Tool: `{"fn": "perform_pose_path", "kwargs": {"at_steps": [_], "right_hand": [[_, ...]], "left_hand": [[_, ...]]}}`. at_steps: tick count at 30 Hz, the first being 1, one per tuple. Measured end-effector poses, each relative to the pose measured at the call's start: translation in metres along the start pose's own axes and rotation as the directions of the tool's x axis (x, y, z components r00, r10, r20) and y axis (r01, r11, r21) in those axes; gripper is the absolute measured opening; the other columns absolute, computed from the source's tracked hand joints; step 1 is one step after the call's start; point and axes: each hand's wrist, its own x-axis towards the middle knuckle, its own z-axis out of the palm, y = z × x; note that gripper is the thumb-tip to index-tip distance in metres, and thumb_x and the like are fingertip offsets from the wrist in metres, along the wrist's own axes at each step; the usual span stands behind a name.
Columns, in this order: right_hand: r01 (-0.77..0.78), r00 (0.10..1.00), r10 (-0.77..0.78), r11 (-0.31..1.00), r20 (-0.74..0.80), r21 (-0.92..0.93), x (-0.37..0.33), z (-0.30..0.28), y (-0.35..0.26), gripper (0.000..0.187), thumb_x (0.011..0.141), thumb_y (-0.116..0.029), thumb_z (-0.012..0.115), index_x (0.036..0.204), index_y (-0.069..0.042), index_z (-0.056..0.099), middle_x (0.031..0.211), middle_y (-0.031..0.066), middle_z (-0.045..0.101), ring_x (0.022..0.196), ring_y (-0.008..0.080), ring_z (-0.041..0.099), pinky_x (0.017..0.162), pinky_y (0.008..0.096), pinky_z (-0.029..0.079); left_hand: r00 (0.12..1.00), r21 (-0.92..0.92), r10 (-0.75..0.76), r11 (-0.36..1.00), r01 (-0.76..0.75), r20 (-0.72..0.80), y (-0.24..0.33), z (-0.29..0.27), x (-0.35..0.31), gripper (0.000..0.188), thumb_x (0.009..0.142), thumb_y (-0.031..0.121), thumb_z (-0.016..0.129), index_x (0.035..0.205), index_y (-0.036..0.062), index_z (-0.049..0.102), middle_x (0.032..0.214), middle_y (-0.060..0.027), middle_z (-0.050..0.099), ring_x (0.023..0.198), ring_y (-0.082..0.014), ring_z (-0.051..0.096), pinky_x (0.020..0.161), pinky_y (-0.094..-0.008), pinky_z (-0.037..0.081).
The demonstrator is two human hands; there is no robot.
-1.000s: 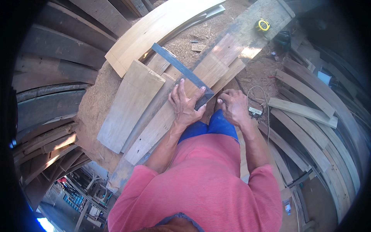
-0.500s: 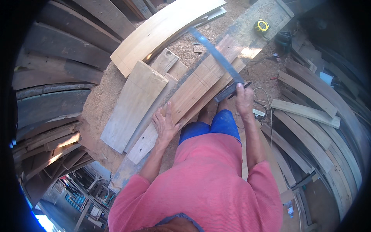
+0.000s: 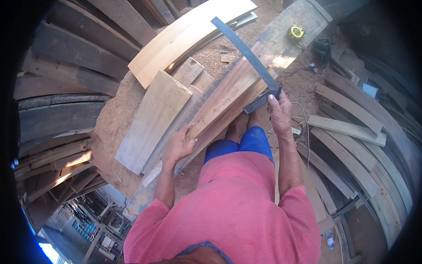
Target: The person uses a try square and pencil to mark lines on a wooden plank, then measures the plank with a tape measure. The person moves the marked plank and handles other pieces of wood in a cluttered workshop.
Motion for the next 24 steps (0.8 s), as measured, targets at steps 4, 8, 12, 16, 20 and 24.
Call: {"fn": "perform_pose_path", "kwargs": {"at_steps": [4, 8, 12, 16, 20, 24], "right_hand": [[0.01, 0.999, -0.009, 1.0, 0.04, -0.002, 0.003, 0.005, 0.011, 0.013, 0.111, -0.02, 0.065, 0.116, -0.008, 0.066, 0.08, -0.0072, 0.054, 0.067, 0.0033, 0.047, 0.06, 0.0228, 0.038], [-0.032, 0.999, 0.032, 0.999, 0.032, -0.007, -0.004, 0.026, 0.013, 0.013, 0.11, -0.02, 0.067, 0.115, -0.009, 0.069, 0.08, -0.0105, 0.053, 0.064, 0.0006, 0.044, 0.055, 0.0213, 0.034], [-0.039, 0.991, 0.058, 0.987, 0.118, -0.153, -0.008, 0.033, 0.034, 0.018, 0.108, -0.015, 0.065, 0.12, -0.003, 0.07, 0.09, -0.0078, 0.06, 0.076, 0.0033, 0.05, 0.068, 0.0244, 0.041], [-0.052, 0.983, 0.086, 0.979, 0.162, -0.199, -0.018, 0.045, 0.062, 0.029, 0.105, -0.012, 0.06, 0.126, 0.005, 0.071, 0.108, 0.0033, 0.073, 0.102, 0.0134, 0.064, 0.095, 0.0344, 0.053], [-0.039, 0.985, 0.1, 0.919, 0.138, -0.393, -0.027, 0.061, 0.059, 0.027, 0.103, -0.014, 0.064, 0.117, 0.007, 0.073, 0.093, 0.0088, 0.073, 0.093, 0.0151, 0.066, 0.089, 0.0366, 0.055], [-0.116, 0.988, 0.137, 0.965, 0.072, -0.234, -0.029, 0.072, 0.076, 0.028, 0.101, -0.016, 0.066, 0.116, 0.007, 0.074, 0.094, 0.0127, 0.076, 0.091, 0.0153, 0.068, 0.088, 0.0367, 0.055]], "left_hand": [[0.957, 0.272, 0.083, 0.962, -0.004, -0.277, -0.01, 0.003, 0.017, 0.052, 0.101, 0.033, 0.071, 0.15, 0.0182, 0.064, 0.126, -0.026, 0.075, 0.116, -0.0481, 0.072, 0.1, -0.0548, 0.057], [0.958, 0.2, -0.097, 0.968, 0.154, -0.269, -0.028, 0.004, 0.054, 0.044, 0.107, 0.041, 0.064, 0.146, 0.0205, 0.069, 0.123, -0.0276, 0.075, 0.116, -0.0503, 0.071, 0.098, -0.0569, 0.057], [0.972, 0.109, -0.129, 0.982, 0.153, -0.195, -0.041, 0.001, 0.068, 0.046, 0.11, 0.048, 0.057, 0.143, 0.019, 0.07, 0.119, -0.0302, 0.075, 0.116, -0.0523, 0.07, 0.099, -0.0576, 0.056], [0.972, 0.19, -0.203, 0.956, 0.223, -0.118, -0.024, 0.005, 0.061, 0.048, 0.111, 0.051, 0.054, 0.142, 0.0178, 0.071, 0.116, -0.0336, 0.074, 0.116, -0.0534, 0.07, 0.098, -0.0584, 0.057], [0.985, 0.241, -0.114, 0.96, 0.142, -0.129, -0.009, 0.014, 0.06, 0.058, 0.106, 0.042, 0.065, 0.152, 0.0078, 0.059, 0.133, -0.0335, 0.068, 0.128, -0.0515, 0.064, 0.11, -0.056, 0.05], [0.93, 0.215, 0.286, 0.947, -0.238, -0.23, -0.006, 0.036, 0.075, 0.092, 0.089, 0.039, 0.085, 0.16, -0.0005, 0.041, 0.155, -0.032, 0.051, 0.141, -0.0492, 0.049, 0.122, -0.0554, 0.037]]}}
